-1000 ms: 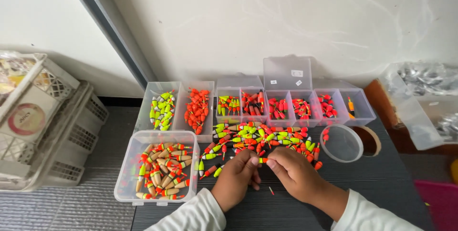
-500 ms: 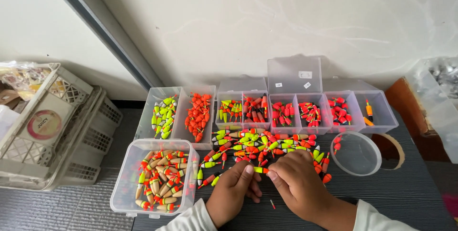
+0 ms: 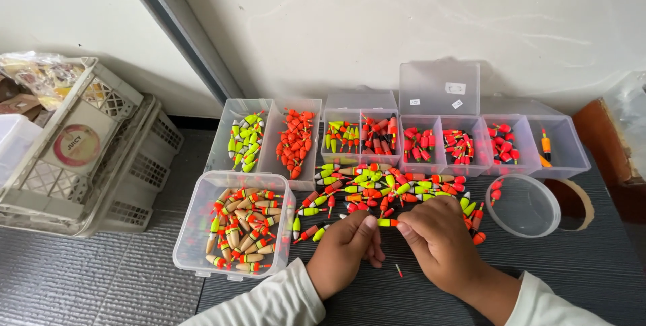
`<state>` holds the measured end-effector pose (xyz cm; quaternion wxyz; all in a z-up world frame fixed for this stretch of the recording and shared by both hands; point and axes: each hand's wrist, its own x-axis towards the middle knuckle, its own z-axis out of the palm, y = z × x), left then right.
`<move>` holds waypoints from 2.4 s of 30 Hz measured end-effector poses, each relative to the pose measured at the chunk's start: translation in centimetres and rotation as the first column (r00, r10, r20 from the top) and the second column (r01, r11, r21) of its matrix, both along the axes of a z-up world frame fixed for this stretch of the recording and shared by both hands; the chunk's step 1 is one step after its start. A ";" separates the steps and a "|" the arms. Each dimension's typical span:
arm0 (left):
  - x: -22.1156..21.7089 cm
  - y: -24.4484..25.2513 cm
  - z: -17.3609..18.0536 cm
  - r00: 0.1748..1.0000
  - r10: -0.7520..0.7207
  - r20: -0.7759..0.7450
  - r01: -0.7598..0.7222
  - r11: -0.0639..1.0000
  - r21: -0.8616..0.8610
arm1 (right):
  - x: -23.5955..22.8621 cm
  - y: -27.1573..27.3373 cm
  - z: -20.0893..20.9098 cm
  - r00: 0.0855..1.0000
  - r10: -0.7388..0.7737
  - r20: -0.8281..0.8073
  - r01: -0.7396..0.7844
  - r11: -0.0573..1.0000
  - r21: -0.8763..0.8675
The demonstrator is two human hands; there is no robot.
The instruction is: Assembling plastic fishing floats by joining the body and the stem components.
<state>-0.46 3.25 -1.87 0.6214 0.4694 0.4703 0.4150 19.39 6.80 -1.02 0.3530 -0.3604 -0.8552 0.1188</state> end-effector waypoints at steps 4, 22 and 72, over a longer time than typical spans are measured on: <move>-0.1 -0.1 -0.7 0.997 -0.031 -0.066 0.033 0.999 0.025 | 0.1 0.1 0.3 1.000 0.000 -0.027 -0.002 0.998 -0.063; 0.2 -0.1 -0.9 0.998 -0.006 0.059 0.004 0.999 0.037 | -0.2 -0.3 1.0 1.000 0.012 -0.022 -0.013 0.999 -0.051; 0.8 -0.6 -0.4 1.000 0.017 -0.017 -0.017 0.999 0.045 | -0.2 -0.4 0.9 1.000 0.021 0.005 -0.020 0.996 -0.088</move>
